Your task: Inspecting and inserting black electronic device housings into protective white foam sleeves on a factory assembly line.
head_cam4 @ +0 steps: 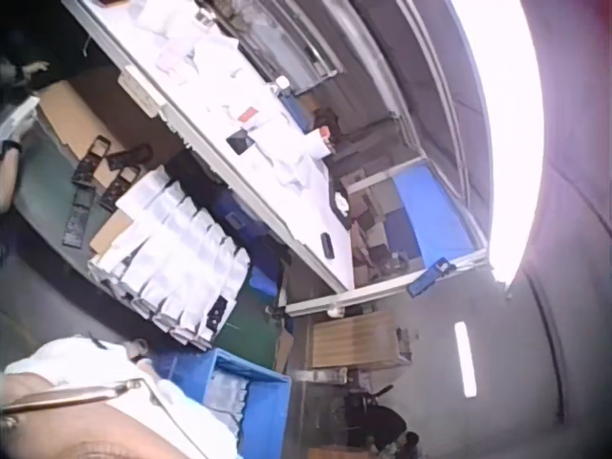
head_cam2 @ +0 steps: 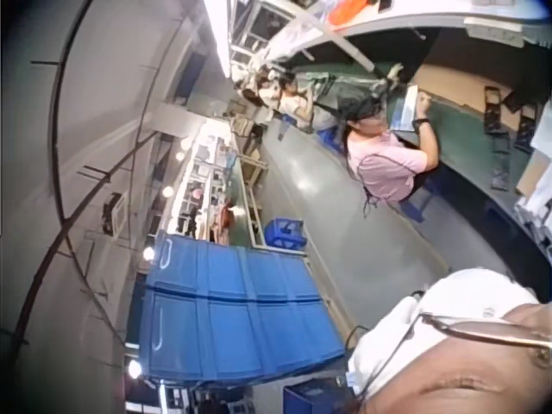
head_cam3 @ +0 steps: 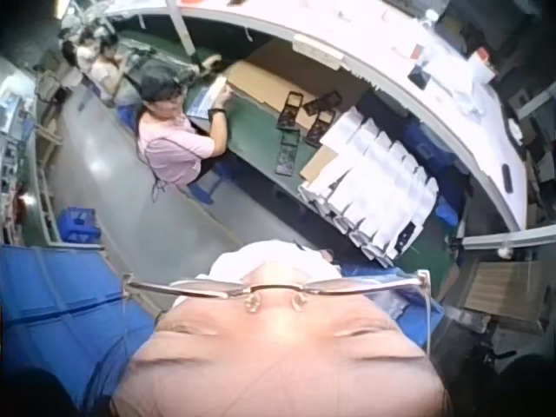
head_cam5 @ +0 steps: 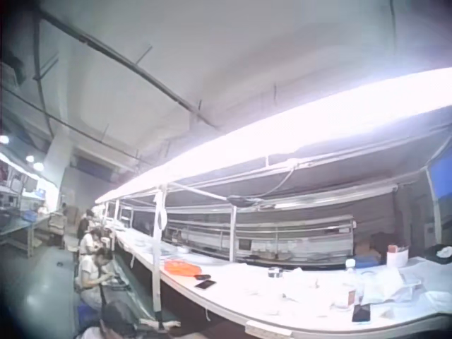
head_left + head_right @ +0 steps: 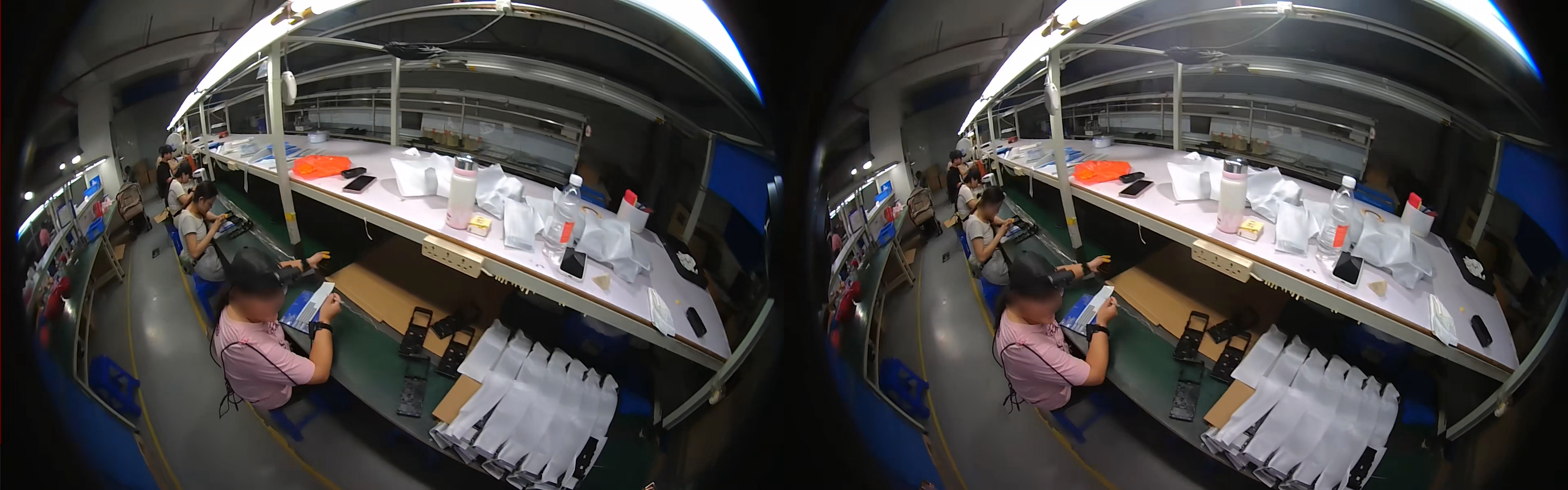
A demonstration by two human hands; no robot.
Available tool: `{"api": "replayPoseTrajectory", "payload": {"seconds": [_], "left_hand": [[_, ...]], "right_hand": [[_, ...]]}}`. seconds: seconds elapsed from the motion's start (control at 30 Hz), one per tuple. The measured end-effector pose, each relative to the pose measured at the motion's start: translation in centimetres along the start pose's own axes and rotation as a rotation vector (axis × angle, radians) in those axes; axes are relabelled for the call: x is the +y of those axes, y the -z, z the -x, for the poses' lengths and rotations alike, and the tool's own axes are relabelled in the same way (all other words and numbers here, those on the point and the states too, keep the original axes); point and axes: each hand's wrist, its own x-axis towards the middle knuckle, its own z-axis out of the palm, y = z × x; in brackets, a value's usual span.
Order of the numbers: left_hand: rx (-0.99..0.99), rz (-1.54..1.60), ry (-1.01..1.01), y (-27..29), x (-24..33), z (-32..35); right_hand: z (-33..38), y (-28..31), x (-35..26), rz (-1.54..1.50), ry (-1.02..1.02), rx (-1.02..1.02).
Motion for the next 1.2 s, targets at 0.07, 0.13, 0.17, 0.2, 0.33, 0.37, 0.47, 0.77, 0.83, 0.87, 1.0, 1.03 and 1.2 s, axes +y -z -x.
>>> {"api": "replayPoseTrajectory", "payload": {"seconds": [0.07,0.13,0.17,0.2,0.33,0.37,0.47,0.77,0.83,0.87,1.0,1.03,1.2], "left_hand": [[-0.067,0.030,-0.053,0.2,0.3,0.6],[-0.130,0.091,-0.123,0.3,-0.1,2.5],[-0.153,0.119,-0.158,0.2,-0.5,2.7],[-0.168,0.138,-0.198,0.1,-0.8,2.8],[-0.408,0.292,-0.138,-1.6,-1.7,-5.7],[-0.539,0.323,0.149,-2.2,-1.4,-9.5],[-0.385,0.131,0.331,-2.6,-1.2,-7.5],[-0.459,-0.377,-0.139,-2.8,1.8,-8.5],[-0.476,-0.416,-0.191,-3.1,2.1,-8.4],[-0.486,-0.403,-0.197,-3.1,2.0,-8.7],[-0.458,-0.225,-0.130,-4.6,-1.0,-10.6],[-0.486,-0.228,-0.116,-4.6,-1.1,-10.4],[-0.496,-0.497,-0.133,-4.2,0.9,-10.3]], "right_hand": [[-1.1,-1.0,1.7,-0.020,-0.020,-0.004],[-1.9,-2.5,5.0,-0.053,0.002,-0.004],[-3.0,-3.2,6.0,-0.061,0.021,-0.011],[-3.9,-4.0,7.6,-0.077,0.045,-0.023],[-9.7,-4.5,22.0,-0.100,0.582,0.197],[-8.3,-6.4,23.2,-0.438,0.291,0.177],[-4.8,-6.3,13.7,-0.222,-0.025,0.023],[0.4,-5.6,13.6,-0.243,-0.156,0.026],[1.9,-6.1,15.7,-0.277,-0.173,0.033],[2.2,-6.2,16.6,-0.314,-0.186,0.020],[7.1,-7.8,8.7,-0.404,-0.280,0.169],[8.3,-8.1,7.9,-0.466,-0.301,0.156],[11.7,-10.4,5.2,-0.800,-0.473,0.011]]}}
